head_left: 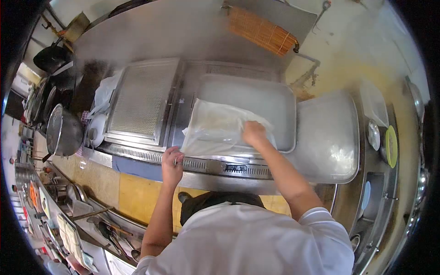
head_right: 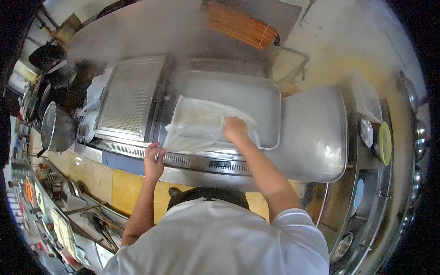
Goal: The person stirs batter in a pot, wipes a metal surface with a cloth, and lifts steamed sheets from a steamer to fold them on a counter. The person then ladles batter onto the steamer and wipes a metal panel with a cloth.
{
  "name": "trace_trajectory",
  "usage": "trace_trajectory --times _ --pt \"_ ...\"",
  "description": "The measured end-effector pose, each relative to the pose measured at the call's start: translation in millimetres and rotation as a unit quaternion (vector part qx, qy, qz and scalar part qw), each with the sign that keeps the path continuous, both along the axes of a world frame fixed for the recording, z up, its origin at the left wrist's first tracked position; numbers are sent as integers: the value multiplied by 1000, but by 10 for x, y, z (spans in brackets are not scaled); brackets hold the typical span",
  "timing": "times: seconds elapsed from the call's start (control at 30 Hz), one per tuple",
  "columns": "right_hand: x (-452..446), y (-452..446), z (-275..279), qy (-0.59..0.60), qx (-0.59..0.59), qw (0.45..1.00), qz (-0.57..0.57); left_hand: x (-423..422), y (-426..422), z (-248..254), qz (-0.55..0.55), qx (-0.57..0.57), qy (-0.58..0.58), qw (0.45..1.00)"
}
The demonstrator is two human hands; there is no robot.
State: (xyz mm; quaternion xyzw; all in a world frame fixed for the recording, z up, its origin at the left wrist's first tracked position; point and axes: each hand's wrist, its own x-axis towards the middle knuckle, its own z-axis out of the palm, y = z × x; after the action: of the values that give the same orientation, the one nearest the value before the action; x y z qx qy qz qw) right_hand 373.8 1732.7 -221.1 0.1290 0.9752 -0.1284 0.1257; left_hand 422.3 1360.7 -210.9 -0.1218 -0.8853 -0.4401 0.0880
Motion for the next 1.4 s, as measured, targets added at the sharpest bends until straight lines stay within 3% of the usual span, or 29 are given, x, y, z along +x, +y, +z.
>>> trace_trajectory --times 0.1,0.2,0.3,0.4,0.47,0.57,0.7,0.77,0.9,1.0,1.1,1.2,1.3,1.4 --pt "-41 68 324 -48 -28 998 1 4 -21 -9 9 2 -3 1000" --pt "-87 254 398 -10 -37 999 2 -6 -56 -10 5 -11 2 1000" --pt "-237 674 555 108 -156 977 -99 -8 -64 20 2 -17 16 1000" --pt "-173 1139 345 183 2 976 -117 -30 -47 65 -3 -14 27 1000" --pt "-36 1226 299 219 5 964 -148 -50 -35 72 -11 -5 33 999" --pt "455 964 390 170 -38 977 -122 -91 -10 100 -10 0 33 999" --pt "1255 -43 330 237 -94 960 112 -214 184 425 -29 42 62 997" --pt "1303 -505 382 218 -51 967 119 -345 374 685 -56 78 75 993" --pt "969 -551 95 254 38 966 24 -653 616 1000 -61 109 43 991" --pt "1012 -259 204 197 -50 979 26 -886 713 1238 -41 144 54 987" --pt "1125 158 125 218 -100 971 -15 -1127 714 1357 -44 189 57 979" --pt "1043 428 522 273 -70 952 -118 -1255 763 1400 -64 159 59 983" --pt "828 777 515 283 -199 921 -179 -1242 867 1529 -60 137 28 988" --pt "710 917 437 341 -333 866 -153 -1424 868 1295 -30 227 -2 973"
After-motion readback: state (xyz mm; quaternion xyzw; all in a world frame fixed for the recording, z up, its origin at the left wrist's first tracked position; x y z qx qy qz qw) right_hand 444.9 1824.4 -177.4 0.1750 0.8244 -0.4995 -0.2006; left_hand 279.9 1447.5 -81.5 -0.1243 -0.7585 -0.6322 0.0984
